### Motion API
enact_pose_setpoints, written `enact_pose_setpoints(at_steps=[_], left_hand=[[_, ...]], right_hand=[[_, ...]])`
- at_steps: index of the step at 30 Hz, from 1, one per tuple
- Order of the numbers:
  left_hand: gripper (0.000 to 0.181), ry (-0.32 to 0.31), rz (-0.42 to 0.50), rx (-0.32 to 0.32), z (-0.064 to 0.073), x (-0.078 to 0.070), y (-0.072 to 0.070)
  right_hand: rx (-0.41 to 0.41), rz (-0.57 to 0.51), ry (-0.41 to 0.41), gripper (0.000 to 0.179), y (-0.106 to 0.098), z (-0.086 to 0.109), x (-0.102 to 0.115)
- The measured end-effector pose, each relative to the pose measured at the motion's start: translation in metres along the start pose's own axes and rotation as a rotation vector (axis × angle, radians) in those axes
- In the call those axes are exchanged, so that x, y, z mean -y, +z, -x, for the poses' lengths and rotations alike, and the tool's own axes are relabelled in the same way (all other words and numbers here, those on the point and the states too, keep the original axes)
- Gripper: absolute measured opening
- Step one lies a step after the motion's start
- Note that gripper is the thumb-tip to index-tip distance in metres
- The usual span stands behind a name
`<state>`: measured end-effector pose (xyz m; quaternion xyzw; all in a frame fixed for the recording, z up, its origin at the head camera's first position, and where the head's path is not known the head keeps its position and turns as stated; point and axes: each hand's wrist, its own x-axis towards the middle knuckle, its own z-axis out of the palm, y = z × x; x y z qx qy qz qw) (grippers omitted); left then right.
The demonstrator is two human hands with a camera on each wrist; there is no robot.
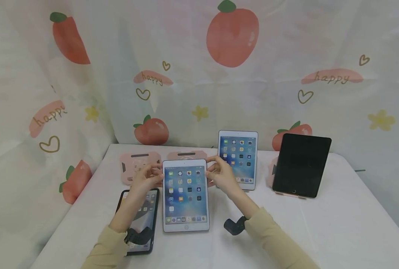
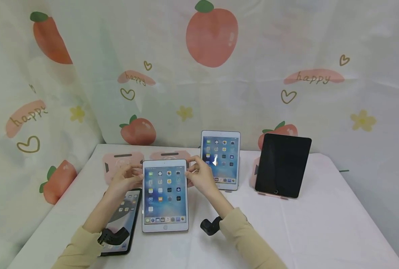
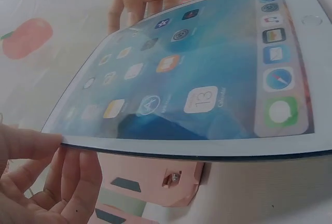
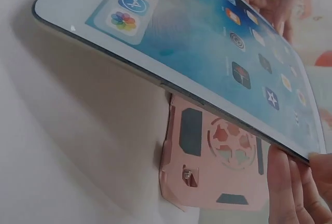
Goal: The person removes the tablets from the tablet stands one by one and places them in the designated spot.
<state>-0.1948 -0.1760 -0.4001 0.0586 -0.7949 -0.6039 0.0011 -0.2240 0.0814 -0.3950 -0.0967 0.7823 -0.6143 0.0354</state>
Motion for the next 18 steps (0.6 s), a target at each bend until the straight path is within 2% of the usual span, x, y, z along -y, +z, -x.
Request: enact_pose_setpoints(at_steps=[10,18], left_hand=[[0.035,-0.115,0.107,0.015,0.008,0.011,0.001],[0.039,-0.159,0.127,0.061,0.01,0.025,0.0]], right_hand=[[-0.02,-0.045,0.076,0.039,0.003,0.014,-0.013],[-0.025,-0.074,0.103,0.037,0.008,0.022,-0.023]])
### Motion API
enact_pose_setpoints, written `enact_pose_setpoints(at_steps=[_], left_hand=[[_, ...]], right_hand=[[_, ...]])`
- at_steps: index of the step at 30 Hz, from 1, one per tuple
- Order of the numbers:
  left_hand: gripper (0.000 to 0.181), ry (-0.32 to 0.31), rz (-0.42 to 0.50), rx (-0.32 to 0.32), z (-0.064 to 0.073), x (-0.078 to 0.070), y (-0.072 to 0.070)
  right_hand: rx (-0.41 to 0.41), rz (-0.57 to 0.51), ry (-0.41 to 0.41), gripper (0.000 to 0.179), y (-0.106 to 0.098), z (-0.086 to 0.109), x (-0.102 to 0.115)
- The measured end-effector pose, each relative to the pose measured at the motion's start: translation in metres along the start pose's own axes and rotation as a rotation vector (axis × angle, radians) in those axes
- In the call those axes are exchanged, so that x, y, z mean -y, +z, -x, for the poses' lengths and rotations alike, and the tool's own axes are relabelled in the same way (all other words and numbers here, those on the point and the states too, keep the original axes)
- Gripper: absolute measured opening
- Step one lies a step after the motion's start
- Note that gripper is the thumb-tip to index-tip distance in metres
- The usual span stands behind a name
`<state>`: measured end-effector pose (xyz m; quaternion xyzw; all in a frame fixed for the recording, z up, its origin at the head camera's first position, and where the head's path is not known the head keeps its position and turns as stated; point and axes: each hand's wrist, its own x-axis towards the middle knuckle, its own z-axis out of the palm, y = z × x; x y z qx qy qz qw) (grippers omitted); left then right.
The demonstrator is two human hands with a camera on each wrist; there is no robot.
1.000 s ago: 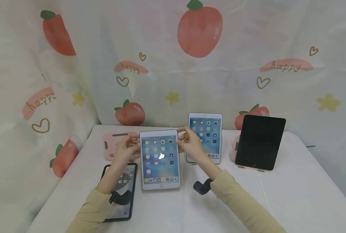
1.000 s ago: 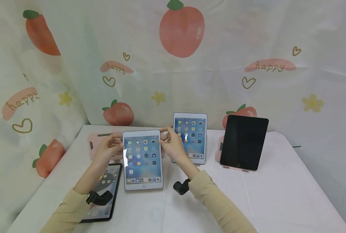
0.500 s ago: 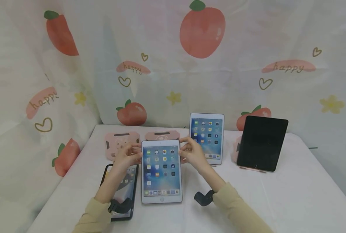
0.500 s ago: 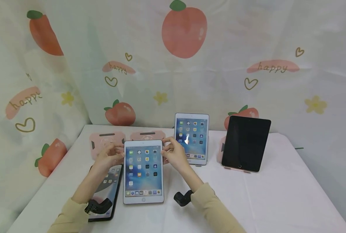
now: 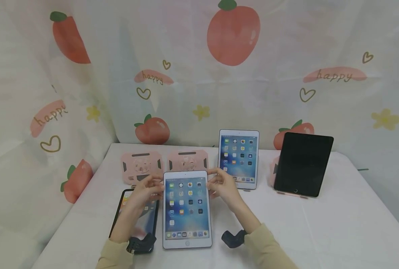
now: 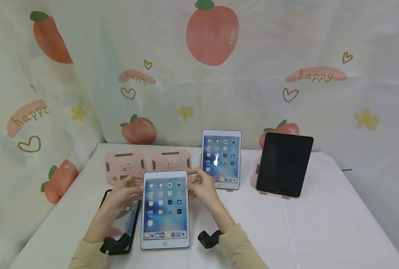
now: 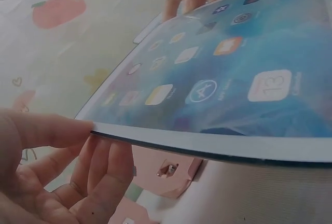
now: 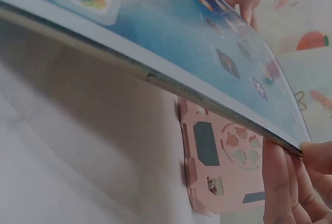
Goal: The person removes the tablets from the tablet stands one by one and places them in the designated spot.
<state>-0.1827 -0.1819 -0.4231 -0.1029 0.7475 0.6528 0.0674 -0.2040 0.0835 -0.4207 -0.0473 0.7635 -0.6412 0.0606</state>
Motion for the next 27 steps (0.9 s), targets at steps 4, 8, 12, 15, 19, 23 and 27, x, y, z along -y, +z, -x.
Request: enact_pose_setpoints(at_steps=[4,8,12,15,19,23,27], left_hand=[[0.04,0.013,0.006,0.033,0.0,0.004,-0.002],[0.037,0.022,0.031,0.078,-0.001,0.007,-0.004],[0.034,0.017,0.045,0.111,-0.005,0.013,-0.004],[0.033,0.005,0.04,0.121,-0.008,0.015,-0.001],[0.033,-0.014,0.036,0.123,-0.01,0.016,0.001],[0.035,-0.025,0.031,0.12,-0.01,0.019,0.001],[0.035,-0.037,0.023,0.106,-0.011,0.022,0.001]], right_hand=[[0.008,-0.016,0.018,0.038,0.002,0.005,0.001],[0.008,-0.031,0.027,0.038,0.004,0.006,-0.004],[0.001,-0.057,0.037,0.04,0.004,0.006,-0.015],[-0.013,-0.062,0.044,0.042,0.003,0.007,-0.02],[-0.035,-0.06,0.054,0.043,0.004,0.007,-0.026],[-0.033,-0.075,0.058,0.042,0.005,0.008,-0.028],[-0.012,-0.071,0.065,0.042,0.006,0.008,-0.029]])
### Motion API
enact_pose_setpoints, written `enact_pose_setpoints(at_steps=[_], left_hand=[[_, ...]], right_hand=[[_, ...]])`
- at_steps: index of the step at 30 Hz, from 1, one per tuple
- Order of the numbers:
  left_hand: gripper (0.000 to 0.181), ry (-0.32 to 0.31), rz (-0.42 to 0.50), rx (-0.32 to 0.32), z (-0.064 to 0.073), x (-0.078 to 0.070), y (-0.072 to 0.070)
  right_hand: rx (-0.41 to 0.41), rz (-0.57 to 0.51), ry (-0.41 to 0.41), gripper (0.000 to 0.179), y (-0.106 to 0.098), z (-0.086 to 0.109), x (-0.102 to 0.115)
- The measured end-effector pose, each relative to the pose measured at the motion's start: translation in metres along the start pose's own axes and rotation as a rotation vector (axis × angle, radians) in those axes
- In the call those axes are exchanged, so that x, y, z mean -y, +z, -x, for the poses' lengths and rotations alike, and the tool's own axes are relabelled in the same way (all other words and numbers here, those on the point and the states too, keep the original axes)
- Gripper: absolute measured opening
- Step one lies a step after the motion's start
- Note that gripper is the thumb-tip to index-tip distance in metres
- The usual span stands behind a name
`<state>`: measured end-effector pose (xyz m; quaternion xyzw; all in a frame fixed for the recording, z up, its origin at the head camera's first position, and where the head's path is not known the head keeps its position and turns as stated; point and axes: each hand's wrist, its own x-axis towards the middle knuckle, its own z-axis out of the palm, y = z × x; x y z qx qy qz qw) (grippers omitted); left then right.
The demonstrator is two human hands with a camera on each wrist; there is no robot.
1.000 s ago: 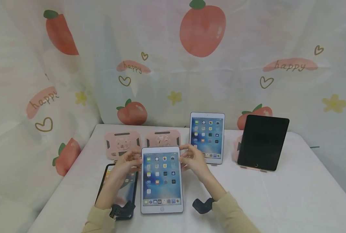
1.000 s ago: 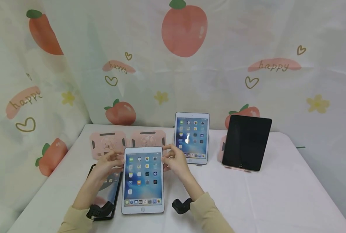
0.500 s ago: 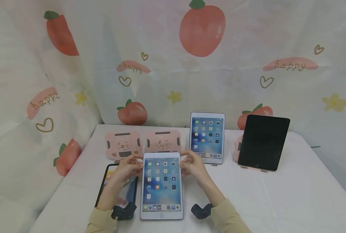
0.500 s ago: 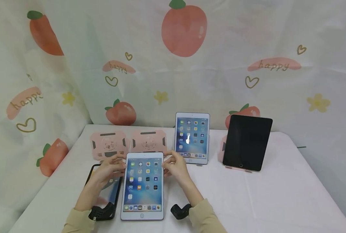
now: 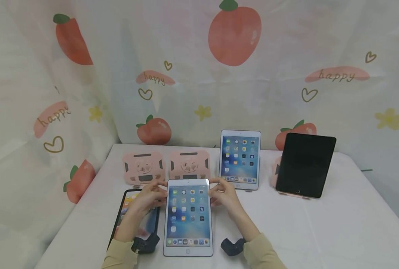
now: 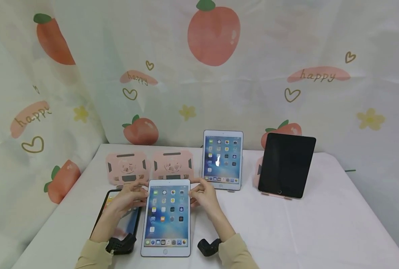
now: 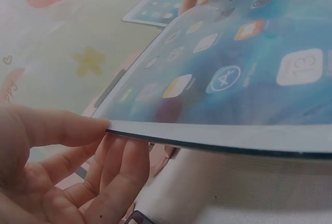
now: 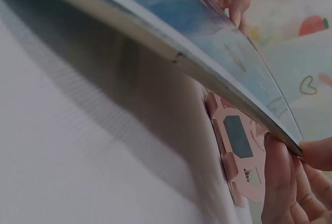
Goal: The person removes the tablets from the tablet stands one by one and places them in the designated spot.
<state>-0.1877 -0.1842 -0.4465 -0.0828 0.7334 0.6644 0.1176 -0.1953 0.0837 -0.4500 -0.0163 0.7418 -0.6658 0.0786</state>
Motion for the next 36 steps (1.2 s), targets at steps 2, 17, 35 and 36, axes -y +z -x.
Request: enact_pose_setpoints(at_steps=[2,17,35,36], left_hand=[[0.035,-0.009,-0.003,-0.005,-0.001,0.002,0.001],[0.039,-0.084,-0.025,0.017,-0.004,0.013,0.0],[0.035,-0.047,-0.436,-0.043,0.001,0.007,0.018],[0.036,-0.041,-0.468,-0.045,0.001,0.007,0.019]], right_hand=[[0.011,0.01,0.01,0.043,0.0,0.0,-0.001],[0.074,0.06,0.04,0.046,0.0,0.0,-0.013],[0.024,0.171,0.104,0.041,0.01,0.003,-0.013],[0.029,0.176,0.104,0.041,0.01,0.003,-0.013]])
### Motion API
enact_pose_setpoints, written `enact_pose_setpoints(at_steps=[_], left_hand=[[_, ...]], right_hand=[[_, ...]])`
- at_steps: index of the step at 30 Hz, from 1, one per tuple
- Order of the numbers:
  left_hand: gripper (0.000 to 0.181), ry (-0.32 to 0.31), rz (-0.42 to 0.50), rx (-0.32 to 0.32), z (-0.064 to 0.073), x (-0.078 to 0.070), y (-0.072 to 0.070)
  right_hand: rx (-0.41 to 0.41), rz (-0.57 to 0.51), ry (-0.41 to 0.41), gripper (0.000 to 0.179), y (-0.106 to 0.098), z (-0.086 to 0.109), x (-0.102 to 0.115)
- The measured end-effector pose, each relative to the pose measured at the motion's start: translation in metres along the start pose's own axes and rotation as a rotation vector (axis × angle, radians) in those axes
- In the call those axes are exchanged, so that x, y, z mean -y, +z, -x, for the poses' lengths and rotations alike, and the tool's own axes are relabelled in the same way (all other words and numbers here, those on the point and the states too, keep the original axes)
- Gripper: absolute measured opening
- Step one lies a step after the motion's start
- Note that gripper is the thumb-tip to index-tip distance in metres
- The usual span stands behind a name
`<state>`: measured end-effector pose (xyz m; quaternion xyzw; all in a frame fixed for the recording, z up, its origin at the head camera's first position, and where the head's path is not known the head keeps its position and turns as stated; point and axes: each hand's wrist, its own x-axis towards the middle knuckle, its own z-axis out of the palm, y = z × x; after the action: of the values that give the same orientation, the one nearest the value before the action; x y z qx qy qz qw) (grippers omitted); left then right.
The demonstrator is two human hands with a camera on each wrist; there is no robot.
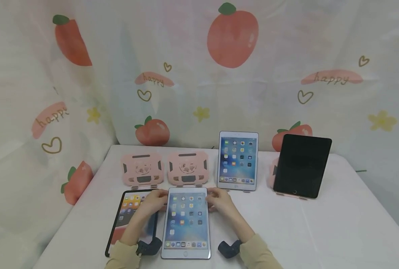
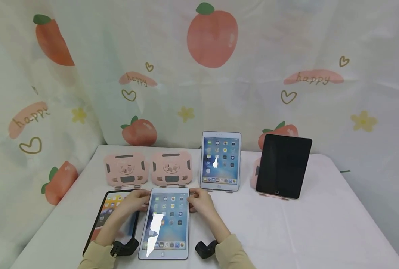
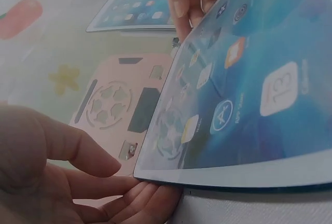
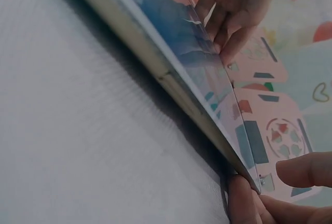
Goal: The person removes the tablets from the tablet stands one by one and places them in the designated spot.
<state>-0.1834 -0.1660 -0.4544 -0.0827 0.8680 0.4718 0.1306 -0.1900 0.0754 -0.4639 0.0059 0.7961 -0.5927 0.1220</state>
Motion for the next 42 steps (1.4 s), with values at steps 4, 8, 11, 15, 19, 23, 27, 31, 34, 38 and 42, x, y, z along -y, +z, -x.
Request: enact_pose_setpoints(at_steps=[4,8,11,15,19,23,27,31,34,38,42], left_hand=[[0.038,0.0,-0.041,-0.012,0.002,-0.002,0.002],[0.038,-0.005,-0.041,-0.018,0.003,-0.003,0.003],[0.038,-0.005,-0.044,-0.024,0.004,-0.004,0.003],[0.039,0.02,-0.068,-0.026,0.004,-0.004,0.003],[0.04,0.056,-0.072,-0.008,0.005,-0.004,0.003],[0.039,0.088,-0.065,0.012,0.006,-0.005,0.004],[0.039,0.104,-0.07,0.014,0.006,-0.005,0.003],[0.04,0.103,-0.087,-0.002,0.007,-0.007,0.002],[0.04,0.107,-0.096,-0.012,0.007,-0.007,0.003],[0.038,0.136,-0.094,-0.007,0.007,-0.008,0.004],[0.036,0.156,-0.051,0.007,0.009,-0.009,0.004]], right_hand=[[0.02,0.012,-0.007,0.043,0.0,0.001,0.001],[0.032,0.034,-0.024,0.044,-0.001,0.004,0.004],[0.03,0.06,-0.03,0.045,0.0,0.004,0.004],[0.034,0.115,-0.044,0.046,0.001,0.005,0.004],[0.039,0.164,-0.066,0.047,0.001,0.006,0.005],[0.04,0.189,-0.073,0.048,0.0,0.007,0.006],[0.039,0.173,-0.061,0.047,-0.003,0.007,0.006],[0.054,0.137,-0.037,0.044,-0.006,0.006,0.006],[0.058,0.123,-0.02,0.042,-0.009,0.005,0.006],[0.053,0.119,-0.017,0.039,-0.012,0.003,0.006],[0.055,0.122,-0.024,0.035,-0.015,0.002,0.007]])
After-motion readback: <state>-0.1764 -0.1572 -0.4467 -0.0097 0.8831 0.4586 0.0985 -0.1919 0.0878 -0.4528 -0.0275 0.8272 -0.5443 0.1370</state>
